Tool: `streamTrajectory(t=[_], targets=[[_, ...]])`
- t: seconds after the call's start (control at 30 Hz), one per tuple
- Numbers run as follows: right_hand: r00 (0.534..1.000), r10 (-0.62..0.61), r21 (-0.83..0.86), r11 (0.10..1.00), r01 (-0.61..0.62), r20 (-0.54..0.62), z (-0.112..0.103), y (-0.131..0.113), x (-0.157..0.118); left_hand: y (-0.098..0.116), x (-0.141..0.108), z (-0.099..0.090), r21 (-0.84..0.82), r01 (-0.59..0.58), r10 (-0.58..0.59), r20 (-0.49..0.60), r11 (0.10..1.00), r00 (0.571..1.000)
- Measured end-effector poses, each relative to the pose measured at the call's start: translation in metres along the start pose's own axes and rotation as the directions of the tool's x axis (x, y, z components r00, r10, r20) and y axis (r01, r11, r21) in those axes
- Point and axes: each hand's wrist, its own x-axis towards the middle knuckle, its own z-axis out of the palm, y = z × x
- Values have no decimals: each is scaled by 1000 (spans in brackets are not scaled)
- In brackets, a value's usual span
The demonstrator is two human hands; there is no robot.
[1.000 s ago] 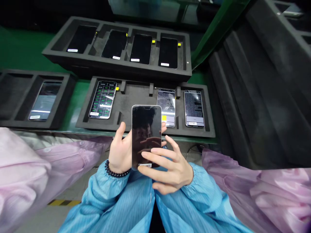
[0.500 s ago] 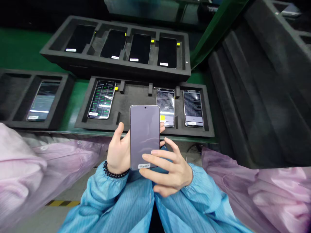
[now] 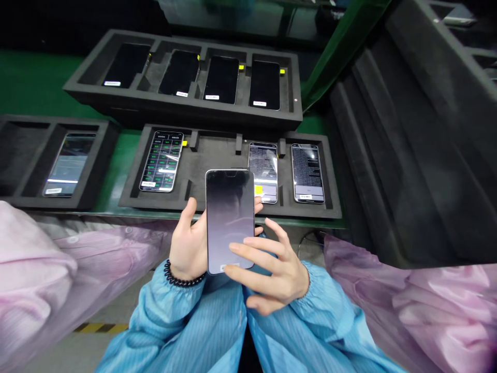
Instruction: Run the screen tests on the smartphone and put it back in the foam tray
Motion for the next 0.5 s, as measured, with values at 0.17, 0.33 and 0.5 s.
streamTrajectory(t=[0.17, 0.33, 0.5], targets=[[1000, -3, 28, 1000, 4, -12, 0, -2, 2, 1, 0, 0, -5, 14, -14, 26, 1000, 1000], [996, -56, -5, 998, 56, 76, 2, 1, 4, 1, -1, 0, -49, 31, -26, 97, 998, 995], [998, 13, 29, 999, -15, 58, -5, -8, -1, 0, -1, -2, -54, 22, -15, 118, 998, 993]])
